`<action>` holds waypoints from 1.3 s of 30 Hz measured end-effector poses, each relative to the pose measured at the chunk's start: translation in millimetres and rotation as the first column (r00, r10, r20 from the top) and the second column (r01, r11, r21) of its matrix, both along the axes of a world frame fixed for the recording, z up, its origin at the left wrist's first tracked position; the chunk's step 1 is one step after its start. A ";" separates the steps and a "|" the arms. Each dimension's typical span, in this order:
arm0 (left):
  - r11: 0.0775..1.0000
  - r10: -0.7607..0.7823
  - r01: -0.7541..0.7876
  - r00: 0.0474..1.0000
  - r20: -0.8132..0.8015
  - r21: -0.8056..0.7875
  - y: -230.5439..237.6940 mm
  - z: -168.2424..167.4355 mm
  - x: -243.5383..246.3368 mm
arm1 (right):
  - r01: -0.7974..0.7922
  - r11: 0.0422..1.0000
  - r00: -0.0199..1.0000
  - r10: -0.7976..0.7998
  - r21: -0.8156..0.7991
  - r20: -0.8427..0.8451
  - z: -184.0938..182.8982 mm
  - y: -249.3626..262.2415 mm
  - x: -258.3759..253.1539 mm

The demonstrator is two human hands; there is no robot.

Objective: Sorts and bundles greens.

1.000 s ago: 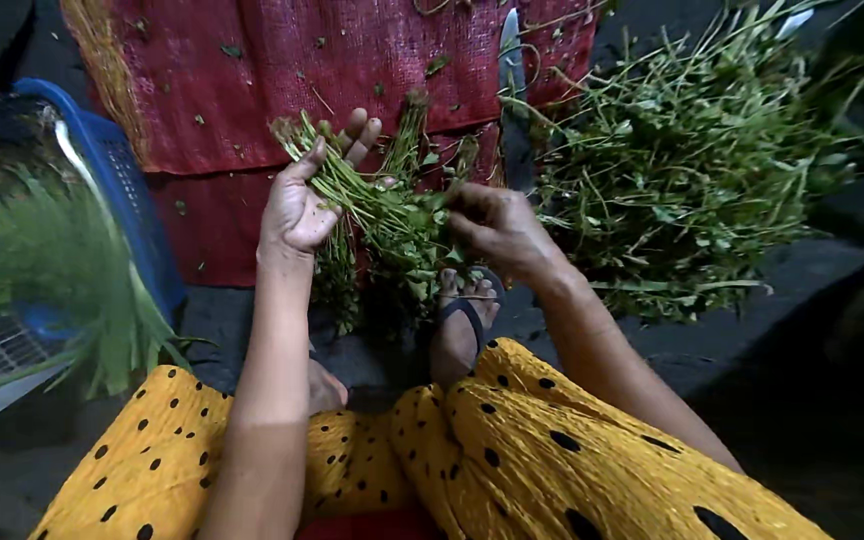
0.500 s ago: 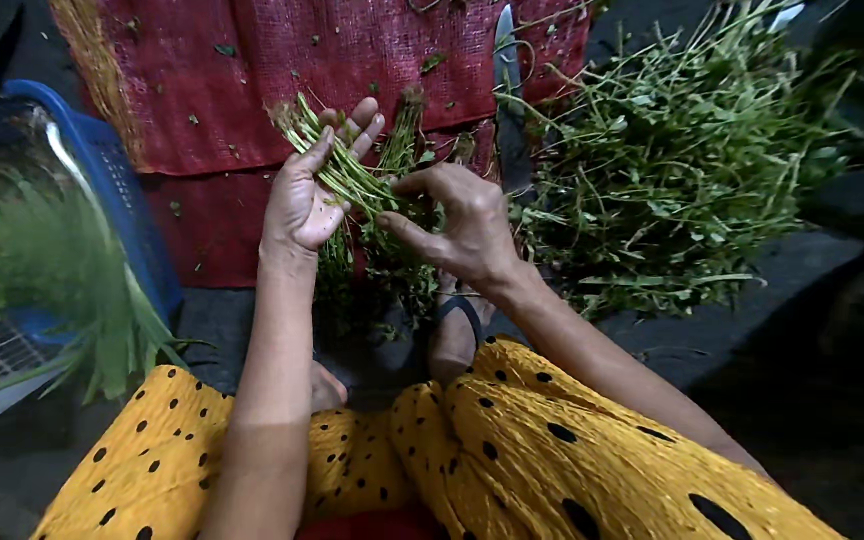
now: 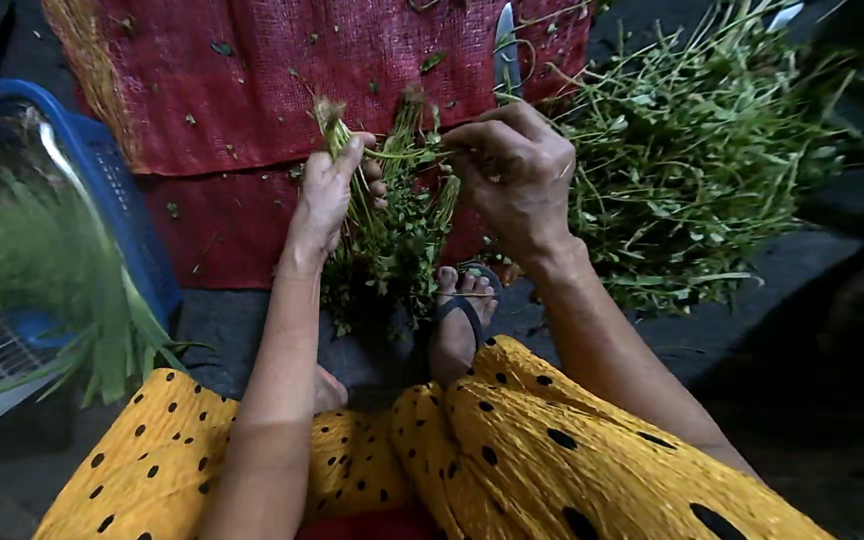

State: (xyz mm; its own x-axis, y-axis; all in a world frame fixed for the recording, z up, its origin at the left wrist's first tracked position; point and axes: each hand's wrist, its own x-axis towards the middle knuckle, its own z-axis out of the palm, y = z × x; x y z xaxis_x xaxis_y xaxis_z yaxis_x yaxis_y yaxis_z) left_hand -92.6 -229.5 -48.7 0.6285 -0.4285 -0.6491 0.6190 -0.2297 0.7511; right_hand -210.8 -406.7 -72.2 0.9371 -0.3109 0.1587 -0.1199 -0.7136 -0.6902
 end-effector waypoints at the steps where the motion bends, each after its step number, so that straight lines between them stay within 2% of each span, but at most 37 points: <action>1: 1.000 -0.030 0.031 1.000 -0.003 0.007 1.1 -0.8 0.8 | 0.005 1.000 1.000 -0.005 0.001 0.007 -0.9 -2.9 -0.3; 4: 0.989 -0.125 0.122 0.992 0.034 0.088 2.1 -2.4 -0.4 | -0.010 0.999 1.000 0.010 0.037 -0.002 -2.5 -9.9 -1.6; 7: 0.967 -0.206 0.183 0.971 0.123 0.176 4.2 -10.5 -2.1 | -0.068 0.984 0.996 0.077 0.167 -0.047 -2.0 -17.6 -4.0; 9: 0.978 -0.188 0.167 0.966 0.180 0.125 4.0 -13.2 -3.1 | -0.070 0.923 0.991 0.108 0.378 -0.081 1.4 -20.9 -7.1; 11: 0.994 -0.102 0.106 0.971 0.216 -0.007 0.6 -10.6 -5.2 | -0.002 0.800 0.979 0.123 0.600 -0.161 9.0 -20.7 -9.4; 13: 0.994 -0.075 0.092 0.970 0.232 -0.066 -2.6 -6.6 -6.2 | 0.057 0.726 0.969 0.125 0.686 -0.213 9.5 -19.0 -10.5; 14: 0.994 -0.088 0.102 0.967 0.241 -0.048 -3.8 -5.5 -6.0 | 0.076 0.729 0.969 0.106 0.681 -0.222 7.2 -18.4 -10.7; 16: 0.992 -0.128 0.129 0.965 0.229 0.007 -3.7 -5.4 -5.4 | 0.080 0.821 0.982 0.034 0.566 -0.188 1.3 -18.4 -12.1; 18: 0.992 -0.126 0.125 0.969 0.212 0.019 -2.6 -5.6 -6.8 | 0.024 0.946 0.995 0.008 0.323 -0.098 -4.4 -21.3 -12.2; 19: 0.994 -0.105 0.108 0.974 0.200 -0.001 -2.8 -4.4 -8.3 | 0.008 0.978 0.997 0.007 0.208 -0.070 -5.6 -21.9 -11.5; 20: 0.996 -0.070 0.079 0.981 0.183 -0.038 -3.7 -2.2 -9.6 | 0.002 0.992 0.997 0.008 0.124 -0.074 -5.4 -22.0 -10.0; 22: 0.995 0.001 0.014 0.989 0.146 -0.100 -3.8 1.3 -10.6 | 0.015 0.998 0.981 -0.004 0.058 -0.192 -2.6 -22.4 -8.2; 24: 0.993 0.047 -0.030 0.989 0.142 -0.117 -1.7 5.7 -8.7 | 0.065 0.996 0.935 -0.041 0.057 -0.352 -2.2 -26.3 -9.1; 25: 0.992 0.060 -0.043 0.987 0.146 -0.116 -0.4 8.5 -6.8 | 0.092 0.993 0.926 -0.060 0.071 -0.372 -4.4 -29.9 -11.8; 28: 0.988 0.097 -0.079 0.986 0.136 -0.130 4.1 15.0 -1.7 | 0.169 0.966 0.941 -0.100 0.195 -0.324 -8.6 -46.1 -23.0; 32: 0.978 0.149 -0.133 0.985 0.087 -0.160 2.7 16.4 -3.4 | 0.344 0.814 0.938 -0.268 0.469 -0.222 14.0 -60.1 -29.2; 33: 0.978 0.158 -0.143 0.984 0.085 -0.155 1.7 15.8 -4.6 | 0.331 0.792 0.943 -0.296 0.513 -0.153 20.8 -59.7 -28.2; 35: 0.978 0.167 -0.154 0.982 0.090 -0.137 -1.3 14.7 -6.4 | 0.250 0.826 0.961 -0.276 0.504 -0.024 33.8 -54.1 -23.6; 39: 0.972 0.191 -0.177 0.979 0.074 -0.157 -4.1 13.9 -6.6 | 0.035 0.913 0.999 -0.025 0.407 -0.031 55.1 -10.5 -18.7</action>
